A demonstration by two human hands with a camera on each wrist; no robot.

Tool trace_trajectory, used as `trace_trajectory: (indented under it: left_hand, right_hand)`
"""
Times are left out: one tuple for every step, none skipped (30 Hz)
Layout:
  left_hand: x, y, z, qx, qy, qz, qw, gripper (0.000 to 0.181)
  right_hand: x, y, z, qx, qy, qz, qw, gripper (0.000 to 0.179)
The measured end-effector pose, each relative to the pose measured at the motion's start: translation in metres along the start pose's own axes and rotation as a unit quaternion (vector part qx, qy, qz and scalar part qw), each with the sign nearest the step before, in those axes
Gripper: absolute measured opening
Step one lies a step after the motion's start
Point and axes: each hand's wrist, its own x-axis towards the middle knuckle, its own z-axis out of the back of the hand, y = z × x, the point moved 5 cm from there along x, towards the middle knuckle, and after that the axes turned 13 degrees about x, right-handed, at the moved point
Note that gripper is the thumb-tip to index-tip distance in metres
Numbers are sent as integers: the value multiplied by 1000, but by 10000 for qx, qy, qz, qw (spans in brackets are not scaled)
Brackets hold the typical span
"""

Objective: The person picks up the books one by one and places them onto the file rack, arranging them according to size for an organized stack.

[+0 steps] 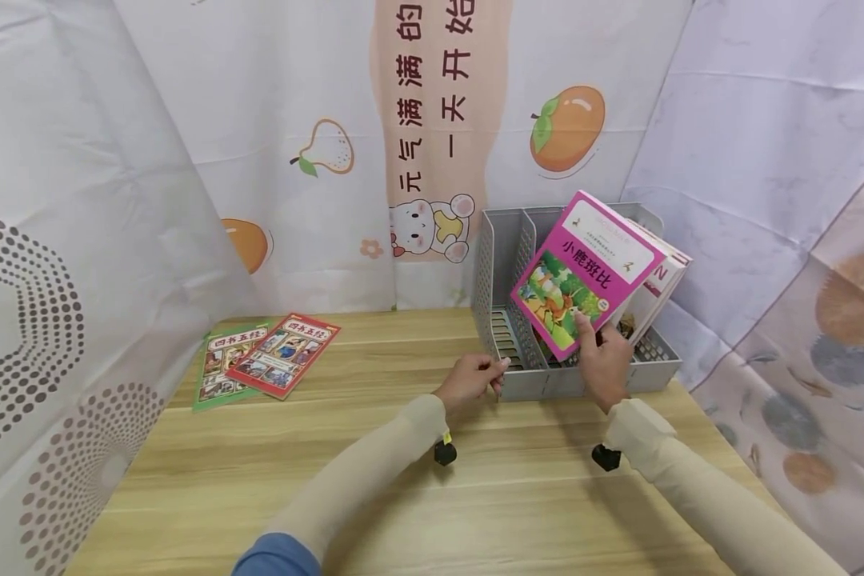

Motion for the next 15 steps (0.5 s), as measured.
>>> trace_trajectory:
  left_hand:
    - [0, 0, 0, -23, -20, -14, 10000, 40]
    - [0, 1, -1, -51, -38, -22, 10000, 38]
    - [0, 1, -1, -68, -55, -19, 10000, 38]
    - [1, 1, -2, -79, -66, -16, 9999, 37]
    - [1, 2, -2, -79, -80, 2, 9999, 37]
    - [1, 2, -3, -83, -87, 8, 9999, 36]
    - [1, 3, -3, -73, -104, 23, 9999, 36]
    - [0, 3, -3, -90, -110, 47, 9999, 37]
    - [0, 3, -3, -104, -110, 72, 9999, 37]
    - [0, 3, -3, -133, -110, 92, 9998, 37]
    - [0, 3, -2, -169, -108, 111, 9997, 38]
    - [-1, 2, -2, -191, -101, 122, 9997, 39]
    - [-1, 1, -2, -204, -91, 140, 9997, 39]
    - [-1, 1, -1, -218, -65, 147, 9996, 40]
    - [-1, 0, -1, -217, -47, 136, 9997, 40]
  right_hand:
    - [1, -1, 3, -42, -67, 8, 10000, 38]
    - [2, -1, 5, -103, -146, 35, 9998, 38]
    - [3, -2, 8, -160, -239, 70, 9996, 38]
    - [4, -3, 11, -219, -306, 98, 9992, 38]
    - [4, -4, 13, -277, -363, 113, 9989, 38]
    - [5, -4, 16, -319, -419, 107, 9986, 38]
    - [5, -5, 18, -366, -460, 93, 9982, 38]
    - [5, -6, 20, -389, -486, 66, 9980, 38]
    - [5, -6, 22, -428, -506, 40, 9978, 39]
    - [5, -7, 23, -474, -512, 5, 9976, 40]
    - [5, -8, 25, -538, -526, -32, 9972, 41]
    - [6, -9, 26, -599, -529, -78, 9968, 43]
    - [6, -9, 26, -667, -530, -113, 9963, 44]
    - [7, -10, 27, -746, -504, -168, 9958, 45]
    - [8, -11, 27, -899, -480, -225, 9945, 47]
